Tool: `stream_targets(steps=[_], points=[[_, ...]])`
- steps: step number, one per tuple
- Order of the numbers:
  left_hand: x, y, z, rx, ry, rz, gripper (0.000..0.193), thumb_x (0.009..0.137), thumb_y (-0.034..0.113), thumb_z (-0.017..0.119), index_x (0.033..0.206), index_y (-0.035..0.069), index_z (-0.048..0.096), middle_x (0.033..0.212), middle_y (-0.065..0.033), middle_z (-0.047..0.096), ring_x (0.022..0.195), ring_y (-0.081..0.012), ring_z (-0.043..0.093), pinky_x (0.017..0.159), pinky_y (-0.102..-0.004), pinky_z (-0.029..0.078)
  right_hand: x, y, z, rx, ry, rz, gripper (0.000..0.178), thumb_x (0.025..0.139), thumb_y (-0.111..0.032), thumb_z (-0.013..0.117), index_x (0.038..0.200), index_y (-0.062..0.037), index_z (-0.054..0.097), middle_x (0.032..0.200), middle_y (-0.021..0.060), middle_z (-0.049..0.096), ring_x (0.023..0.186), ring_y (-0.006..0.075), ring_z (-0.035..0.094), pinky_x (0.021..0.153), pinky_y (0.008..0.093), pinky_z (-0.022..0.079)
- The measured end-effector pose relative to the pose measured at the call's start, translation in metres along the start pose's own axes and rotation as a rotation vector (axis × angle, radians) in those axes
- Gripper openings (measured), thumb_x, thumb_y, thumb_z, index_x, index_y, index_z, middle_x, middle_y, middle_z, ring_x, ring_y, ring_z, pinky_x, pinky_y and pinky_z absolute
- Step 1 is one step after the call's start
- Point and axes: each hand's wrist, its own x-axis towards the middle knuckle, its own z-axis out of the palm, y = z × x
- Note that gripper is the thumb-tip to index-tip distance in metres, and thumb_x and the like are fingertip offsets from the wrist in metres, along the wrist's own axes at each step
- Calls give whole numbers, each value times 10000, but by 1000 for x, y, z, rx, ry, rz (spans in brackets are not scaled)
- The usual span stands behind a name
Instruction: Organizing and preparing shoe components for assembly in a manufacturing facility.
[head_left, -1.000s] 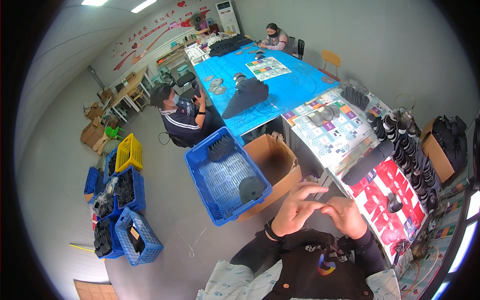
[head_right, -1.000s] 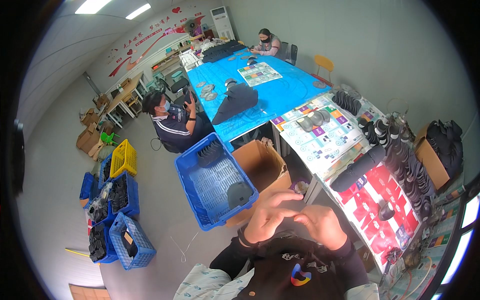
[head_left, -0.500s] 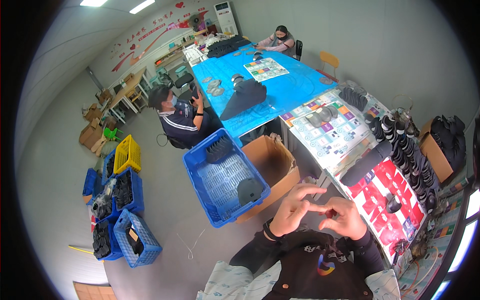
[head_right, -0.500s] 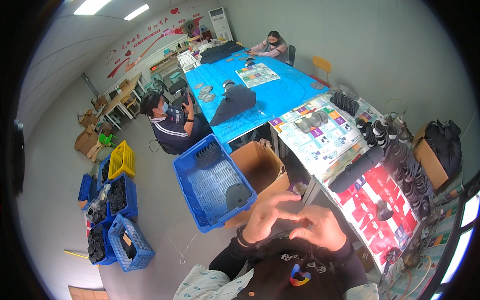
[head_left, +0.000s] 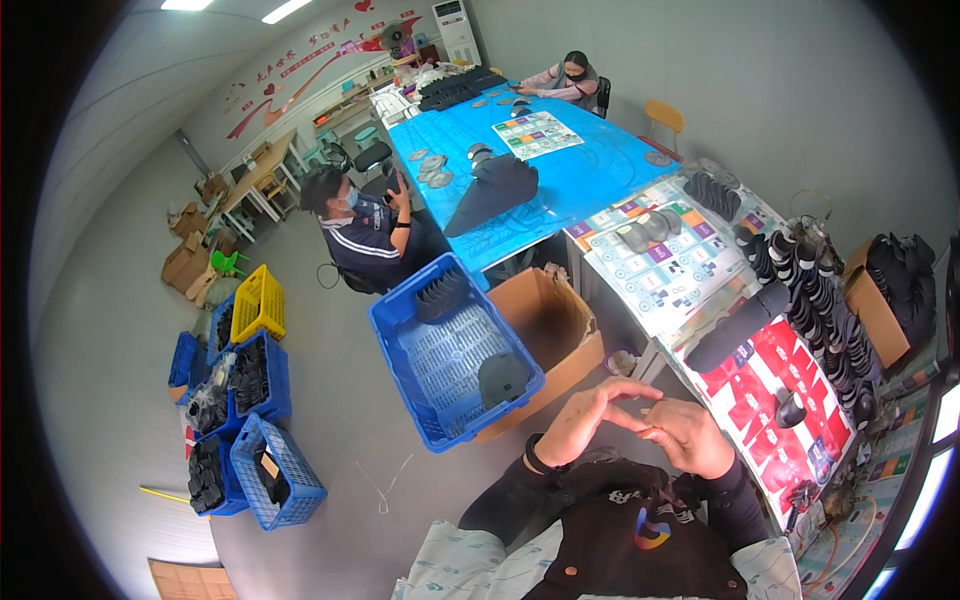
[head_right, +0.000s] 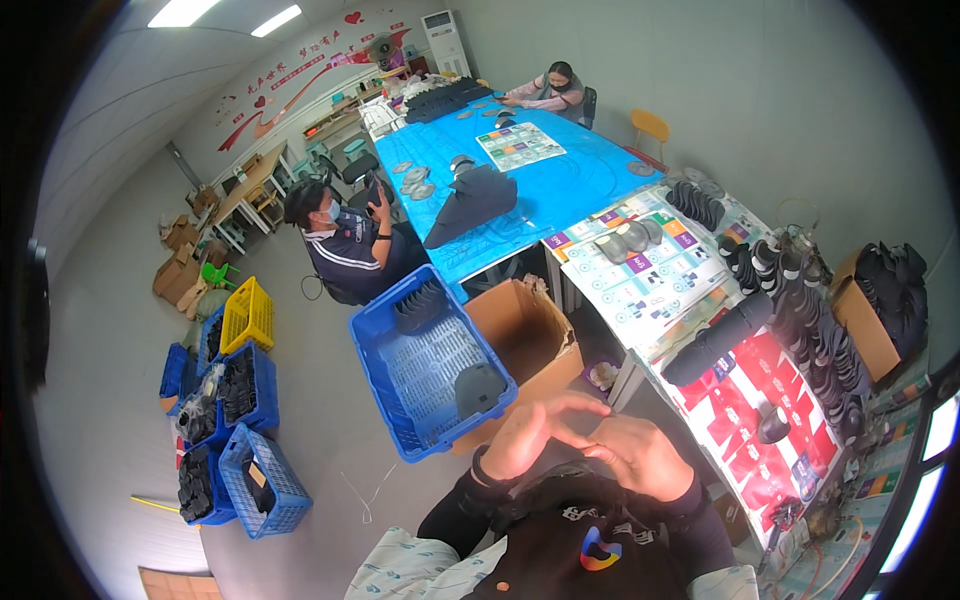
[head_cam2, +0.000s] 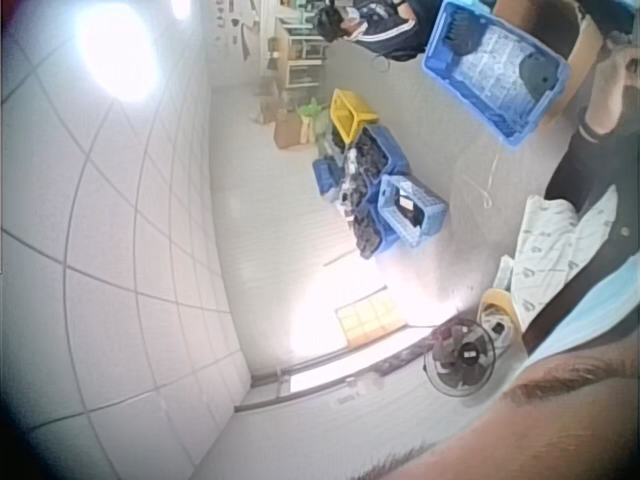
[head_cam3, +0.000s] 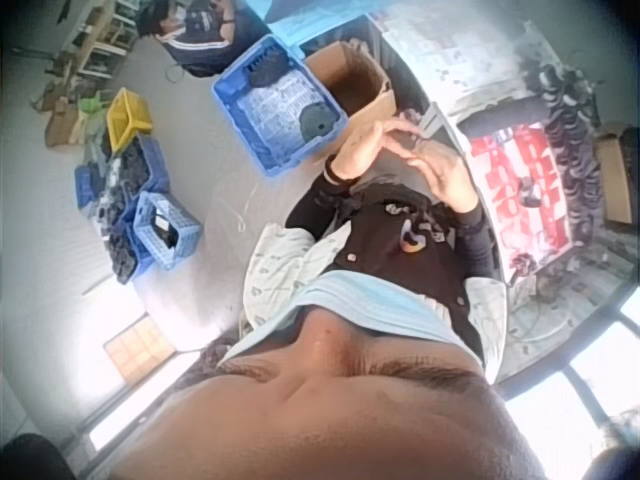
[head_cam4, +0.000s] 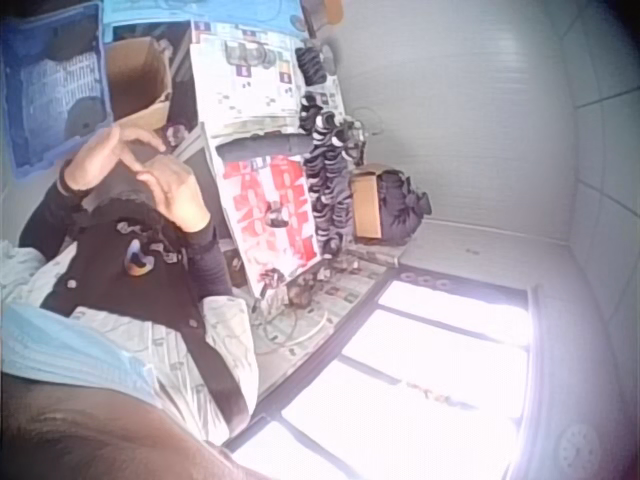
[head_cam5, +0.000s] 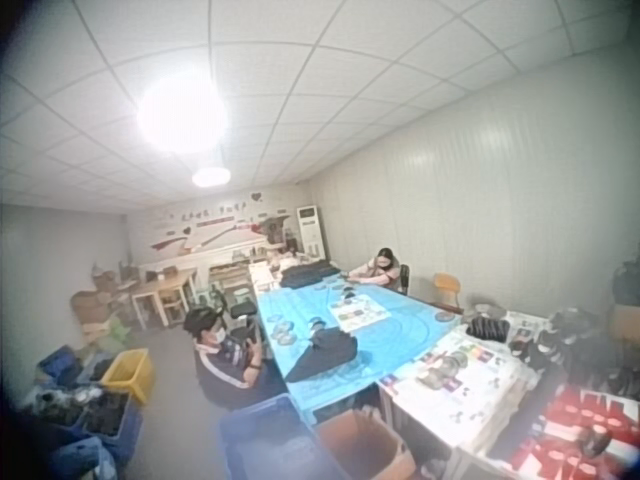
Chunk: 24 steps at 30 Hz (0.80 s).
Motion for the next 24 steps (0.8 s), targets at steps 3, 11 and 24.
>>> stream_targets(steps=[3,11,24], points=[[1,-4,2,-194,-8,-83,828,1163,494,198,1024,-32,821,1422,-163,626,1340,-291,540,1190,-441,340,1,2,0,30,-14,15,102,936,-85,738,946,5,692,868,133,664,774,351,658,696,417,528],[4,4,9,387,108,116,705,1158,435,288,1051,-3,830,1444,-129,618,1362,-286,505,1196,-441,319,3,4,-5,20,-8,228,160,929,-164,769,887,-22,706,788,105,648,715,346,639,651,408,507],[7,-4,17,-266,-34,-73,887,1139,576,189,1075,-63,801,1500,-170,570,1391,-272,489,1188,-449,311,-6,3,-9,23,-25,17,249,1015,-232,672,875,-27,689,828,102,650,766,331,657,702,411,524]])
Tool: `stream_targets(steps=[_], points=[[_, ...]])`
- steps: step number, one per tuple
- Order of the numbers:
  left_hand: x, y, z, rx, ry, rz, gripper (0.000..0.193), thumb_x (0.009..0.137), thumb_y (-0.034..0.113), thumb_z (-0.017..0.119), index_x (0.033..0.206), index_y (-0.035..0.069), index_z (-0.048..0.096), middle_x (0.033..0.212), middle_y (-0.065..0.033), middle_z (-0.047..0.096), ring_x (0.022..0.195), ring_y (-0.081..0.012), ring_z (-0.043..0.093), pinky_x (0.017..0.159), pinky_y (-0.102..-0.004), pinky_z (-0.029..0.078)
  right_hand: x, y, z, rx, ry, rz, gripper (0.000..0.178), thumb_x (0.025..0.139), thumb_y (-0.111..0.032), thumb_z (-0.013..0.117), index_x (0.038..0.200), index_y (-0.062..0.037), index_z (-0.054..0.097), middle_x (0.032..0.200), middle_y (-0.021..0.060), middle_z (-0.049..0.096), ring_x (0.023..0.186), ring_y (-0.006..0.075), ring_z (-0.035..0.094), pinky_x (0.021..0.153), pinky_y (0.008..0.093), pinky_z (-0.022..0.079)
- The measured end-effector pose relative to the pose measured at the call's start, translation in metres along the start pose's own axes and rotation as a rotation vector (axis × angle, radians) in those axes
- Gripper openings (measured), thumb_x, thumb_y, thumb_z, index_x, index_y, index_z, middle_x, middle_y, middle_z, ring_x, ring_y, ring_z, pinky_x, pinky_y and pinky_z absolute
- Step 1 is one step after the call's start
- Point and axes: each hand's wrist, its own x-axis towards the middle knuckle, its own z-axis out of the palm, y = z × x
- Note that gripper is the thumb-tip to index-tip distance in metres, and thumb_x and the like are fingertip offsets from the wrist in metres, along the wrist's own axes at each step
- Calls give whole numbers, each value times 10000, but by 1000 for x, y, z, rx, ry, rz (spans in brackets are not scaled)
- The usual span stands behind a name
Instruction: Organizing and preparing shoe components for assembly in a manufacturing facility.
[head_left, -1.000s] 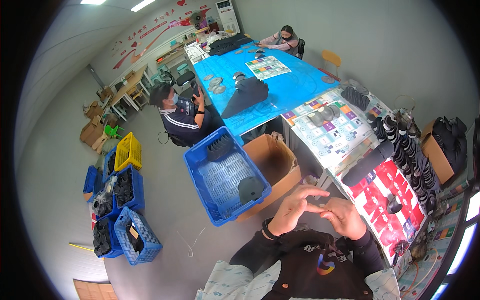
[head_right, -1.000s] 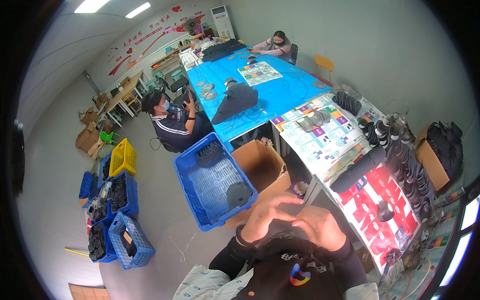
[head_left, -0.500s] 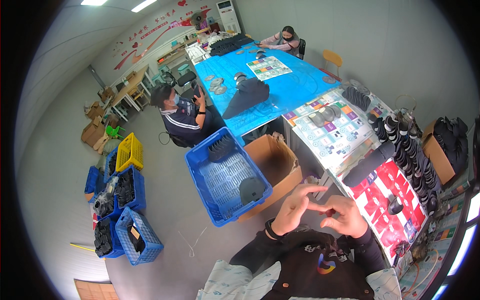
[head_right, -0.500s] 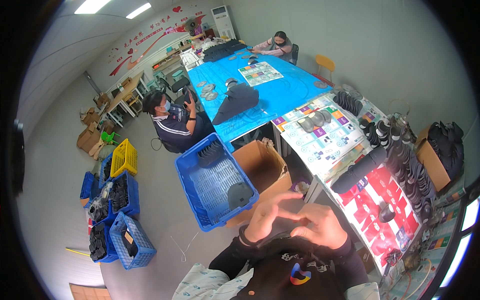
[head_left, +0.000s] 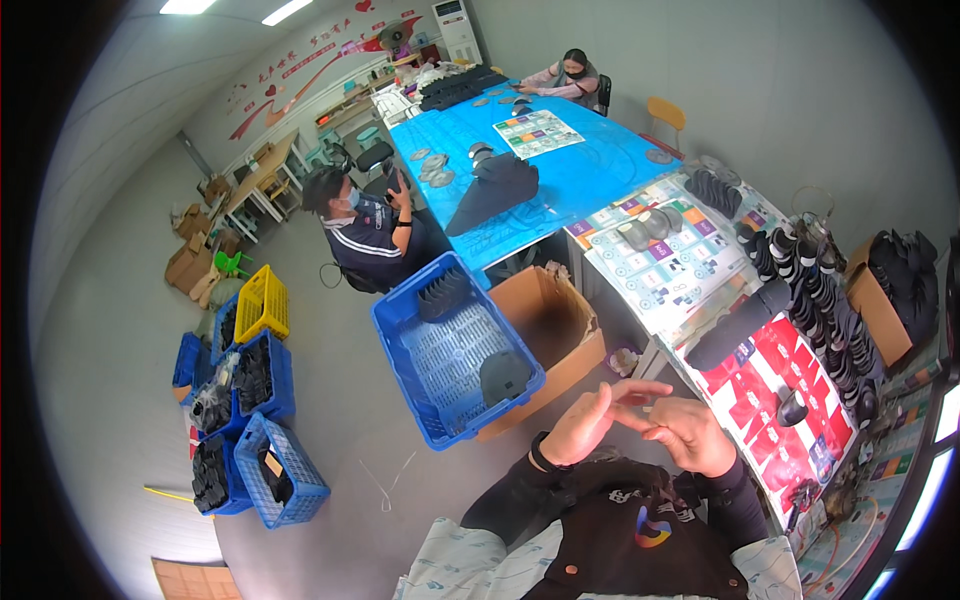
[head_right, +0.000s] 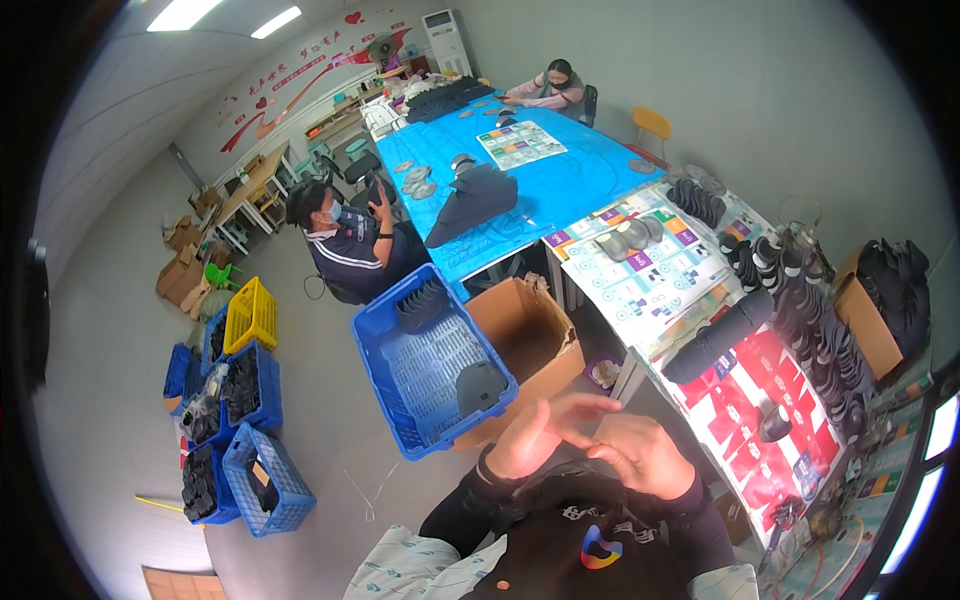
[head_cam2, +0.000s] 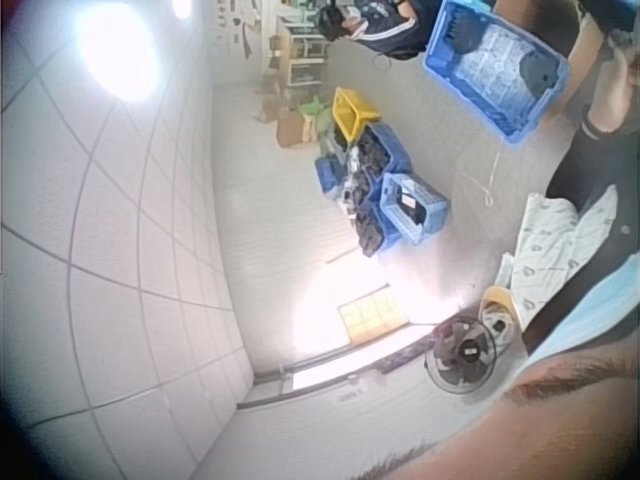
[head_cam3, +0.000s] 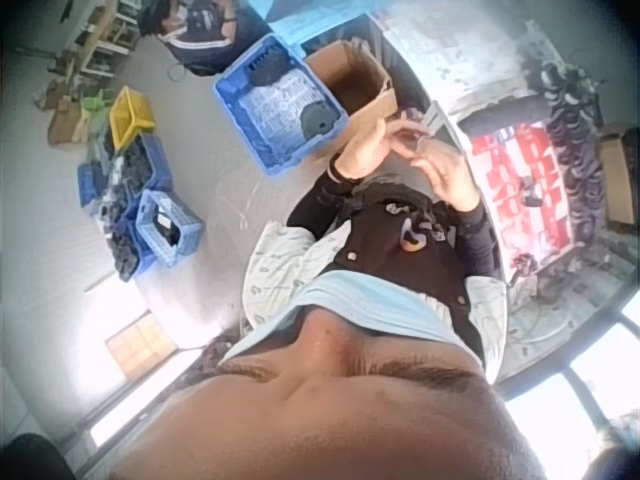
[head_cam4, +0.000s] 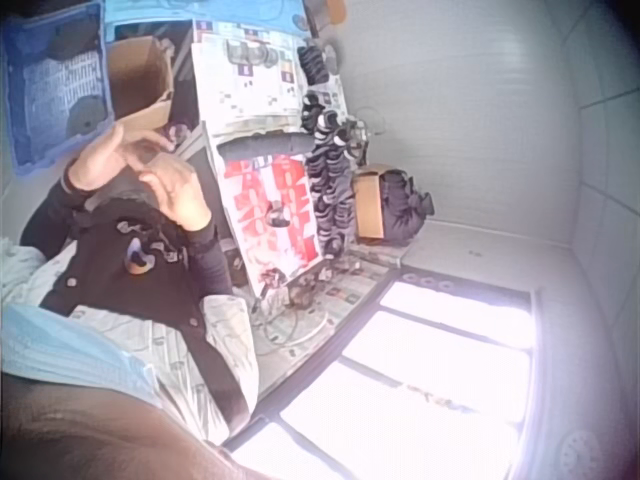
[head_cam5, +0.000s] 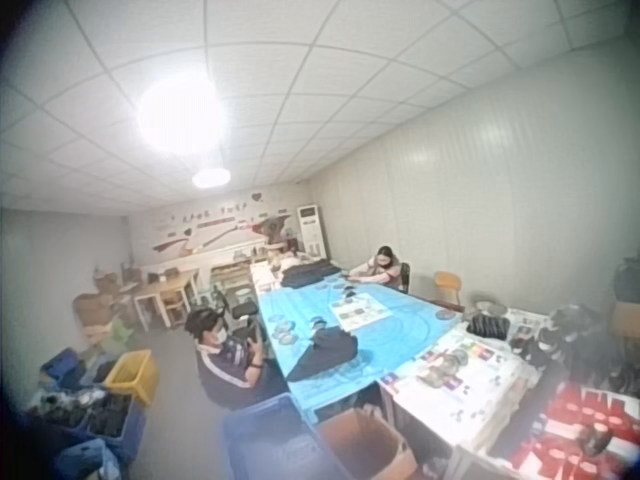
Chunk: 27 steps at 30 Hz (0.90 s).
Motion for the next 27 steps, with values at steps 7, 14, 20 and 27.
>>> stream_targets(steps=[7,14,20,27], points=[[5,-3,0,-127,-34,-49,836,1142,562,217,1092,-24,811,1536,-160,535,1410,-286,471,1196,-456,301,-4,-2,-1,134,30,63,227,1013,-219,680,884,-34,698,774,95,638,737,319,656,679,401,513],[4,6,3,625,29,192,770,1143,525,277,1077,-21,816,1524,-140,553,1407,-289,475,1195,-460,305,-7,-1,-2,10,109,144,230,987,-218,717,854,-32,693,735,87,652,684,322,654,624,395,497],[4,-4,6,136,-4,16,857,1146,537,189,1071,-57,802,1560,-151,521,1422,-274,461,1197,-444,303,-11,0,1,-4,112,8,244,1009,-210,689,854,-22,669,803,109,615,730,335,616,651,414,491],[5,-13,7,-170,-111,-128,880,1118,622,189,1154,-24,785,1650,-163,387,1503,-275,358,1244,-480,224,-14,2,2,98,102,-8,180,1028,-172,659,909,-41,690,786,100,581,714,323,604,654,412,494]])
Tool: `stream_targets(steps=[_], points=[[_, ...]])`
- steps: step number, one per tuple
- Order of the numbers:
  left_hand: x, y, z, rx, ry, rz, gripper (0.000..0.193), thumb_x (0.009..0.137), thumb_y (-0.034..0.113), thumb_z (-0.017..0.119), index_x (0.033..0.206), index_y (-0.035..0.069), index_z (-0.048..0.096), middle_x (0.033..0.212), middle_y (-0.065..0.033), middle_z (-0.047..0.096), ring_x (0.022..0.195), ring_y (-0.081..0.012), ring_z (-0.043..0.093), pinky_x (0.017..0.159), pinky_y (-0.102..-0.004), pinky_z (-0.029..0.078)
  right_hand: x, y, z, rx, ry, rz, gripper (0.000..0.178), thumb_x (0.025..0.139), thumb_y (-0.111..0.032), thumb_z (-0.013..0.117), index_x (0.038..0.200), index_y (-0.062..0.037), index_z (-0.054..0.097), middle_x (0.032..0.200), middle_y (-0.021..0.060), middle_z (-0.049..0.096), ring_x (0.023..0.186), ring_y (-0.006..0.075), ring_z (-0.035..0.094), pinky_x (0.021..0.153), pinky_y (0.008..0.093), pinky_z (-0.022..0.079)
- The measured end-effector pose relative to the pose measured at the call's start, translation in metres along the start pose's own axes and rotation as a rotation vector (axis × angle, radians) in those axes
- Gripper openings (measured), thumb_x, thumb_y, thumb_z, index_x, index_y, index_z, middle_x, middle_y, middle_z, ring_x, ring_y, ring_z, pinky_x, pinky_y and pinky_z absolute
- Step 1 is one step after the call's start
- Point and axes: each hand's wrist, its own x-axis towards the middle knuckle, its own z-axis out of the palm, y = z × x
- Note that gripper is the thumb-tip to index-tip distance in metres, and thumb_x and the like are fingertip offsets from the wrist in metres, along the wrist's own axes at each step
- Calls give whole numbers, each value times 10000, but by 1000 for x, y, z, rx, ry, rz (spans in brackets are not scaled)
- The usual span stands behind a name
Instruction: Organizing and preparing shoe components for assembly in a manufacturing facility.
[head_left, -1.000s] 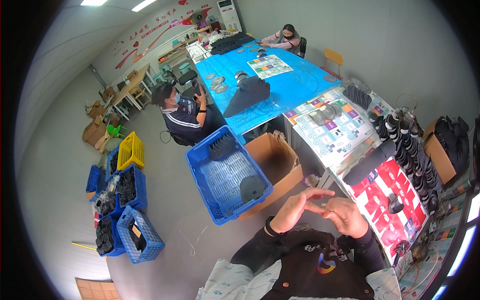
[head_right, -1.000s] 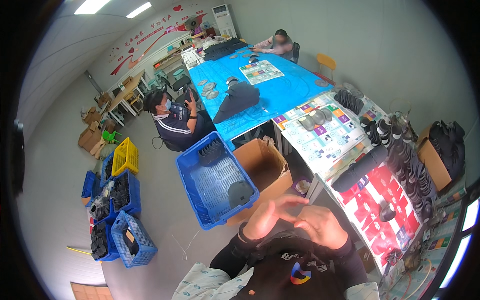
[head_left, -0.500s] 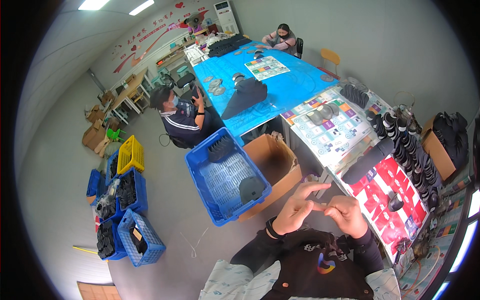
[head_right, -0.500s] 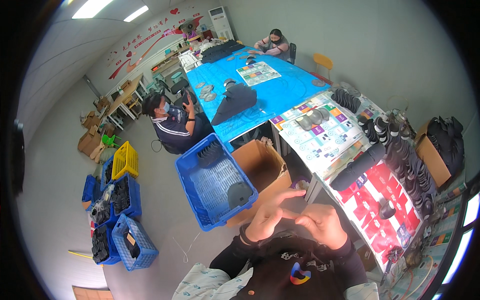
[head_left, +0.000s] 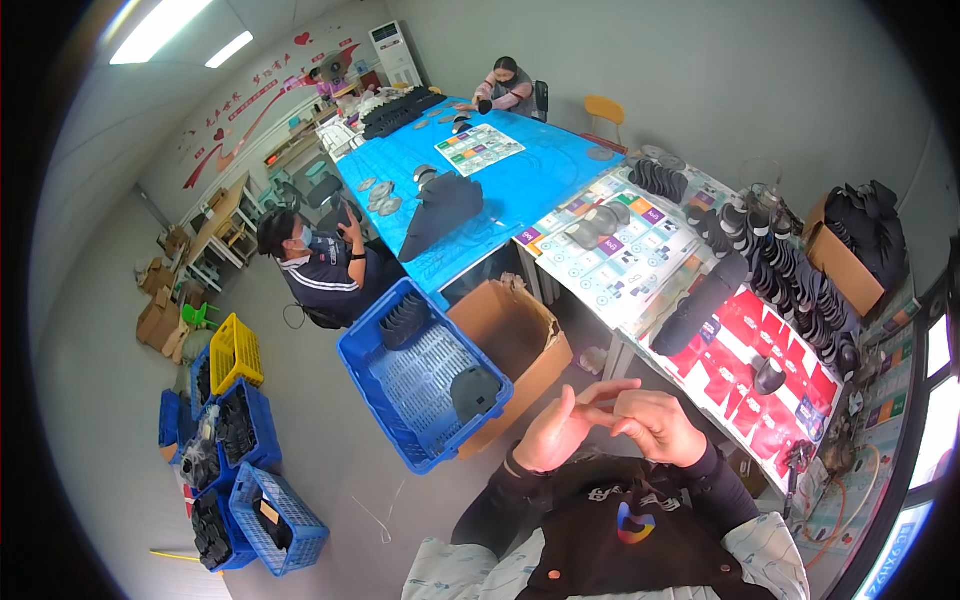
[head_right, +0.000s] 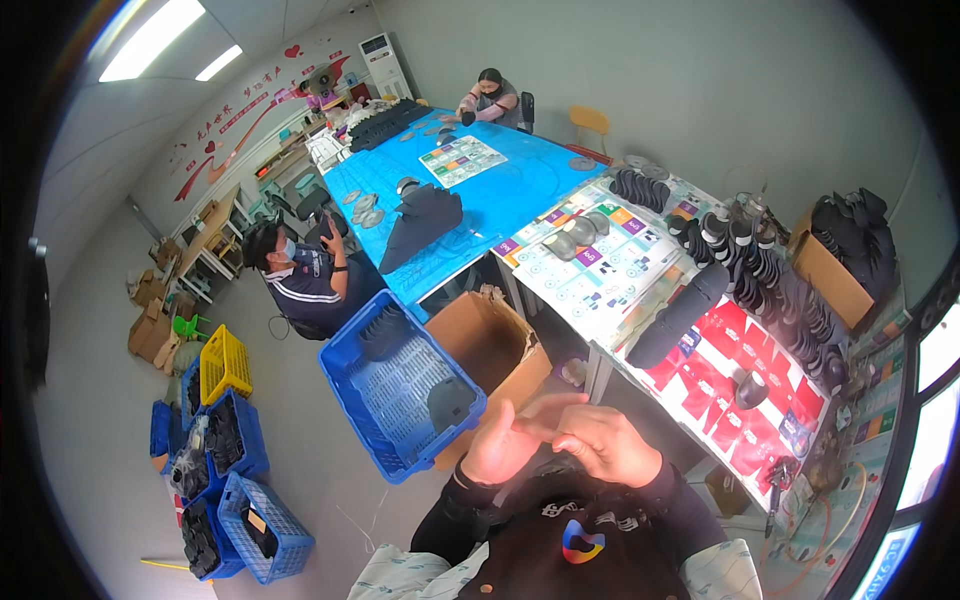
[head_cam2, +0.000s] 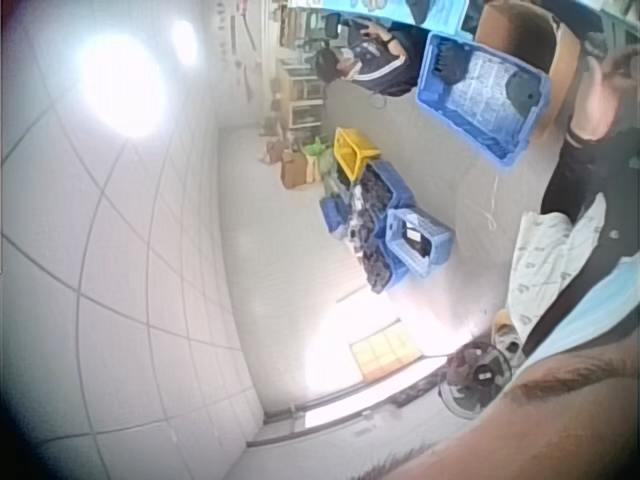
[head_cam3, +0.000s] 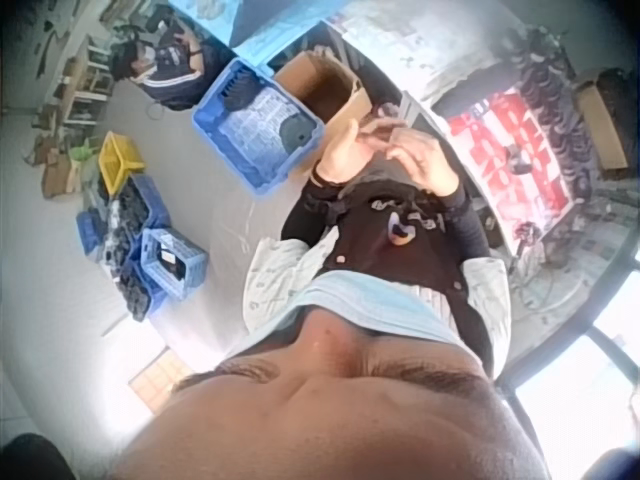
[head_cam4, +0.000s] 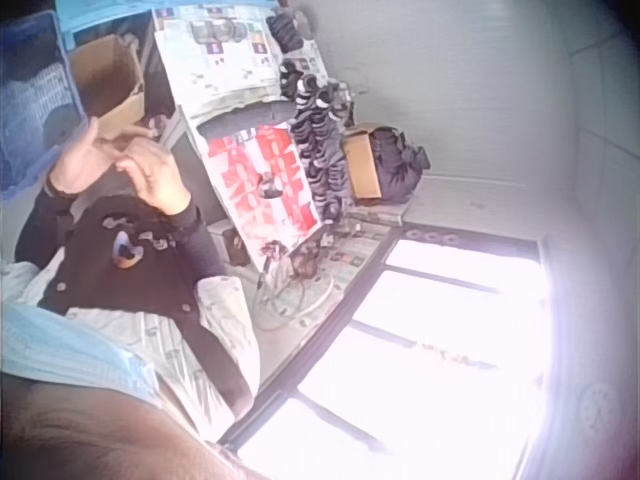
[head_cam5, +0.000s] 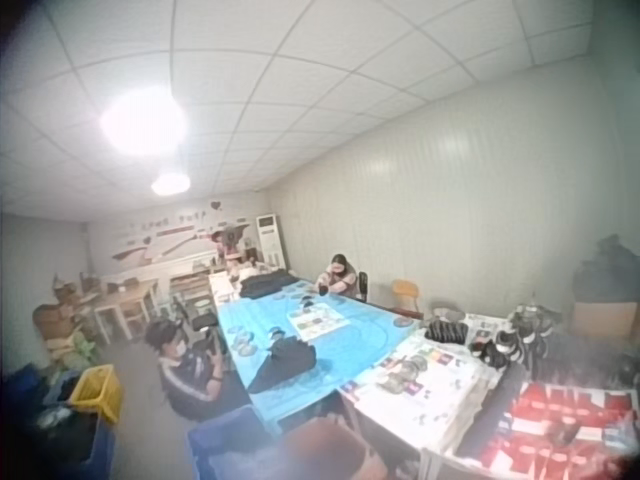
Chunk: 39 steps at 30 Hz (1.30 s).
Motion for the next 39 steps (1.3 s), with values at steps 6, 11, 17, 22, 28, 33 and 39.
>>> stream_targets(steps=[6,11,17,22,28,33,39], points=[[2,-6,1,-107,25,54,779,1143,543,225,1179,5,788,1637,-162,418,1497,-277,373,1233,-466,245,0,-2,1,104,50,107,173,1024,-197,674,961,-41,713,831,93,641,755,315,654,681,395,516],[0,2,-4,420,128,156,710,1158,483,251,1206,18,785,1609,-136,470,1477,-269,411,1194,-431,310,1,0,0,-13,73,122,269,1012,-251,704,896,-8,699,803,103,670,715,253,657,650,369,505],[-4,6,-7,216,66,76,794,1146,554,190,1217,31,783,1624,-137,444,1519,-273,357,1206,-453,293,3,3,5,-24,41,128,126,977,-123,709,913,-18,686,842,114,664,777,340,656,709,402,520],[-6,0,-8,-68,-8,56,798,1137,578,196,1217,48,786,1659,-156,384,1534,-283,326,1237,-474,243,6,6,8,-37,9,14,79,963,-82,700,944,-13,668,867,106,644,803,336,652,741,404,525],[-6,2,-6,-124,-8,17,800,1129,601,202,1238,58,780,1674,-153,360,1534,-279,328,1250,-477,217,8,3,11,48,10,56,80,982,-79,685,975,1,687,877,99,671,832,300,674,755,383,537],[-5,9,-9,112,86,28,811,1124,599,204,1277,16,747,1676,-157,352,1511,-272,356,1224,-455,261,5,5,10,121,32,96,129,988,-122,707,967,5,702,851,107,679,797,265,679,719,364,533],[-8,10,-13,457,137,80,847,1120,610,231,1207,-39,769,1640,-163,421,1510,-268,371,1202,-436,288,1,14,11,2,35,194,143,973,-146,734,920,-16,709,814,112,666,743,276,668,676,367,519]])
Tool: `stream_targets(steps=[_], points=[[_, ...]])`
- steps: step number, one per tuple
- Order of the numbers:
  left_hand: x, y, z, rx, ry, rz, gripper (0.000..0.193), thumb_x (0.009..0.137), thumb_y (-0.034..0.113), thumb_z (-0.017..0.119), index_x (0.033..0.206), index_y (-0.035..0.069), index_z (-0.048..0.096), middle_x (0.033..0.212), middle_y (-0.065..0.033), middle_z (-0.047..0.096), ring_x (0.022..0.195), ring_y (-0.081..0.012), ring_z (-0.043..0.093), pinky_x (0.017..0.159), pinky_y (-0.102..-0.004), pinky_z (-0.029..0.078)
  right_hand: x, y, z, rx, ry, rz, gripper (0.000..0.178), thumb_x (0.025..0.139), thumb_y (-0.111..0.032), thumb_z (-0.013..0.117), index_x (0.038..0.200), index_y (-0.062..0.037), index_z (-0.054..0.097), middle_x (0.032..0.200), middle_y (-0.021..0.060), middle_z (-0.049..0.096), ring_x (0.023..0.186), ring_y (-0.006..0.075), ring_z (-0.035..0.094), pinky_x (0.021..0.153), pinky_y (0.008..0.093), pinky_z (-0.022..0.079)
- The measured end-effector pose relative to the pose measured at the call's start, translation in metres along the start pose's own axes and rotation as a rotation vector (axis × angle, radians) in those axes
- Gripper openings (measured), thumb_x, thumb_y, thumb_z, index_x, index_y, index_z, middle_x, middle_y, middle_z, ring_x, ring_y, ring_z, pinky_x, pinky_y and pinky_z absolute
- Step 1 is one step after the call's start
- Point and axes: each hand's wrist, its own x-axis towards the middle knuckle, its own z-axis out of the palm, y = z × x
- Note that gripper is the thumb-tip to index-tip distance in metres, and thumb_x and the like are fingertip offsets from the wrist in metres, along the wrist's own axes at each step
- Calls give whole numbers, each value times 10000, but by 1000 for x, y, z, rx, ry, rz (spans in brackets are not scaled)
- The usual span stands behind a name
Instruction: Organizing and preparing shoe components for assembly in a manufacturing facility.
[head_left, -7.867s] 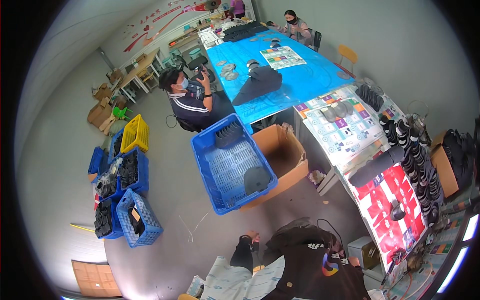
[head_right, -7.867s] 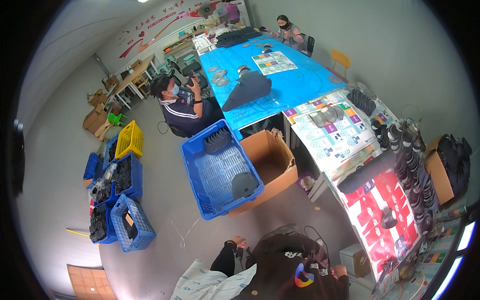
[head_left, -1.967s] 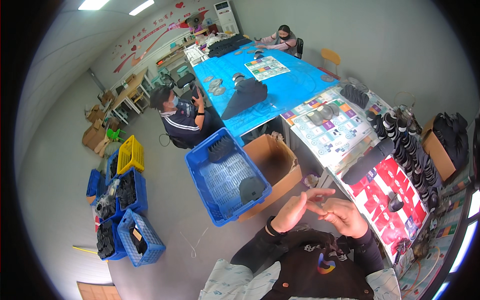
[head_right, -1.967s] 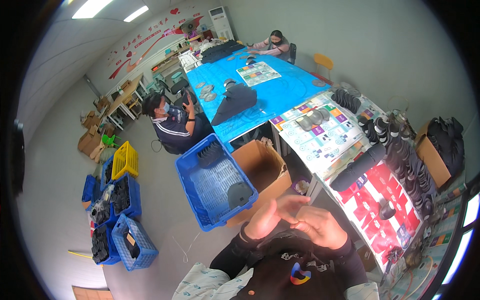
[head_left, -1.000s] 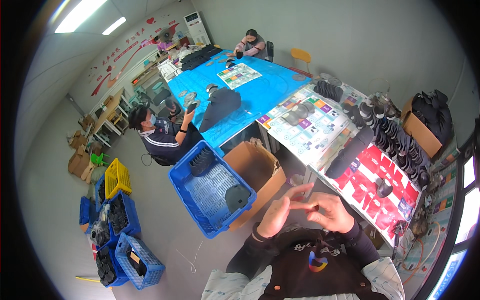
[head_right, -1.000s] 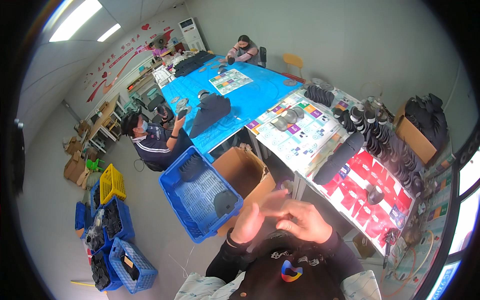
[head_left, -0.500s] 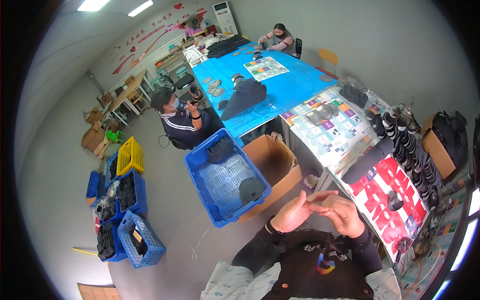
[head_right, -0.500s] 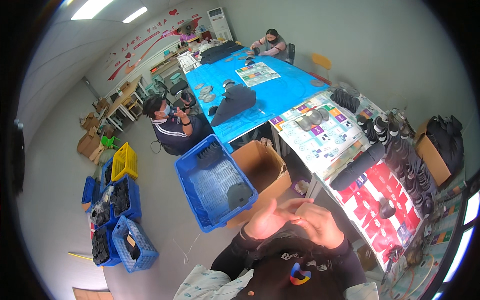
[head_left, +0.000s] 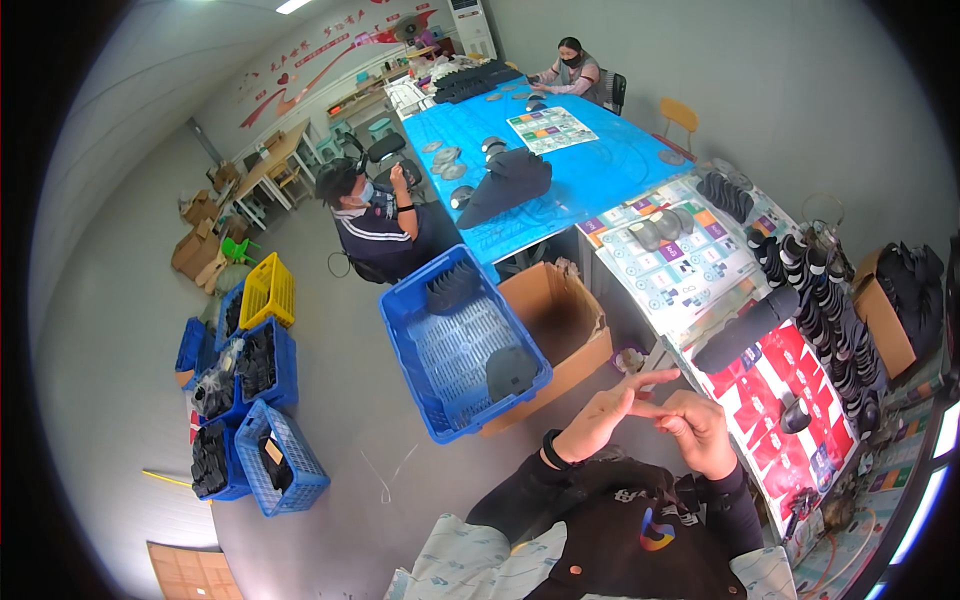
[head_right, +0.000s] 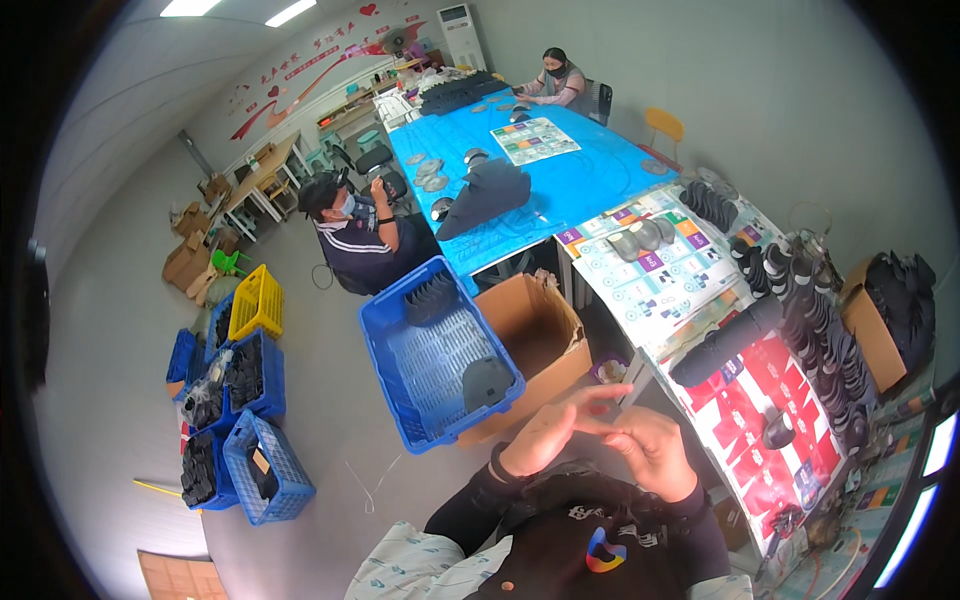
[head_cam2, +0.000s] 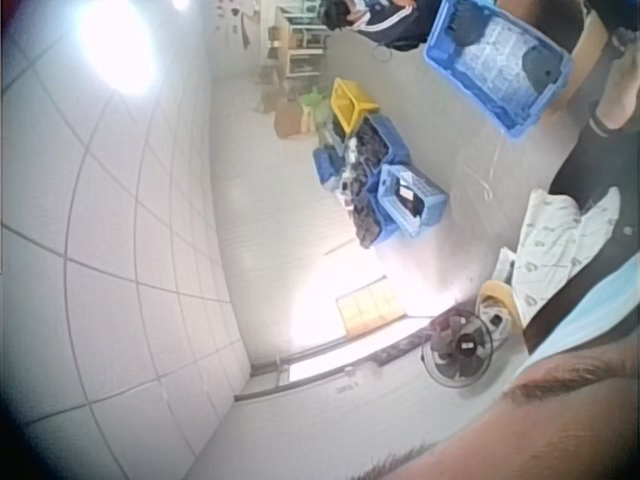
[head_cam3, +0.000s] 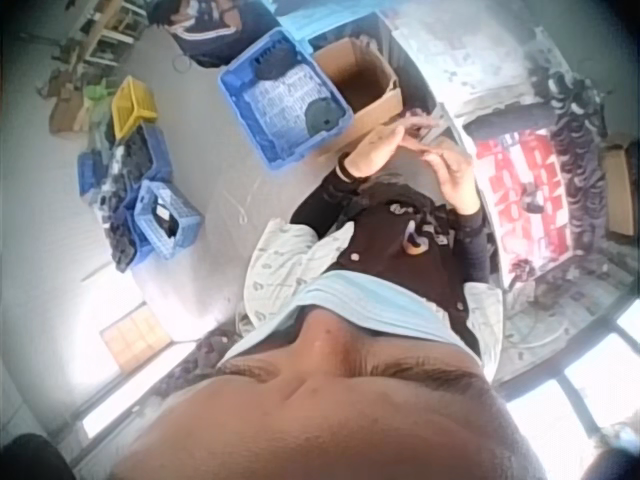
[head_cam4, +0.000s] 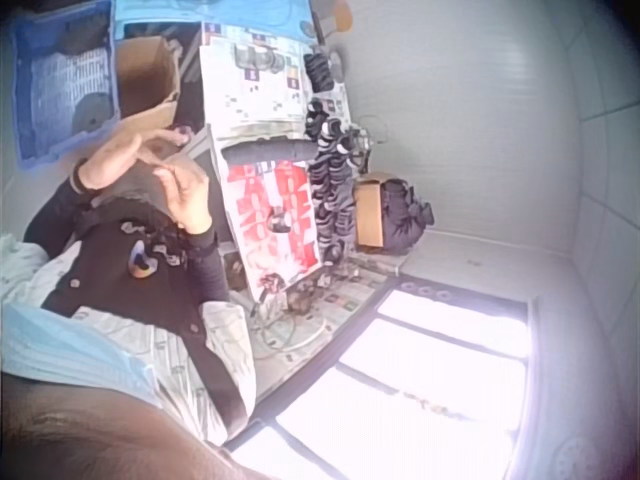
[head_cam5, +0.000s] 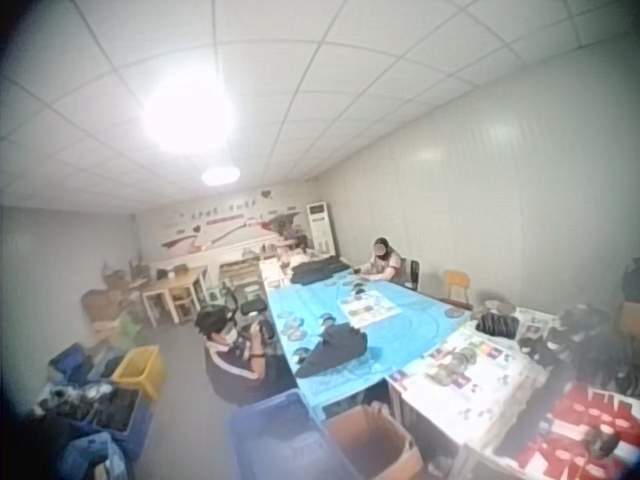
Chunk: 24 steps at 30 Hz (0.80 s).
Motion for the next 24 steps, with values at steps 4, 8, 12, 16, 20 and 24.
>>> stream_targets(steps=[4,8,12,16,20,24], points=[[0,-6,-1,-157,-41,24,817,1139,569,213,1196,-21,776,1632,-137,433,1511,-273,367,1210,-452,281,2,-2,3,-6,9,-57,114,969,-120,727,917,-20,711,809,111,668,758,299,669,700,379,531],[0,-10,-3,-247,-76,-8,867,1119,622,202,1210,-30,766,1650,-173,386,1499,-284,371,1229,-467,259,6,-6,3,-8,14,-86,103,972,-112,716,922,-23,712,816,112,676,780,308,675,733,387,544],[0,-10,-4,-277,-73,-28,872,1121,618,193,1198,-31,770,1651,-176,379,1490,-285,378,1228,-467,261,7,-7,3,7,6,-75,102,983,-112,701,933,-25,717,838,112,691,803,312,684,756,393,550],[0,-10,-3,-316,-77,-28,858,1125,608,186,1195,-12,775,1649,-177,381,1504,-292,364,1229,-478,254,6,-5,4,31,6,-53,97,985,-108,696,942,-24,722,851,103,704,810,312,688,755,394,549],[0,-10,-2,-441,-112,-18,833,1131,586,171,1196,26,784,1652,-180,378,1522,-306,343,1242,-504,216,7,-4,5,35,-1,-75,88,984,-98,694,950,-21,721,866,98,709,815,310,691,758,389,552],[0,-11,-1,-520,-124,-37,822,1134,575,165,1198,41,787,1657,-181,373,1529,-309,334,1248,-511,196,10,-7,6,27,-14,-135,78,983,-82,686,959,-15,718,890,94,711,829,305,699,768,384,557]])
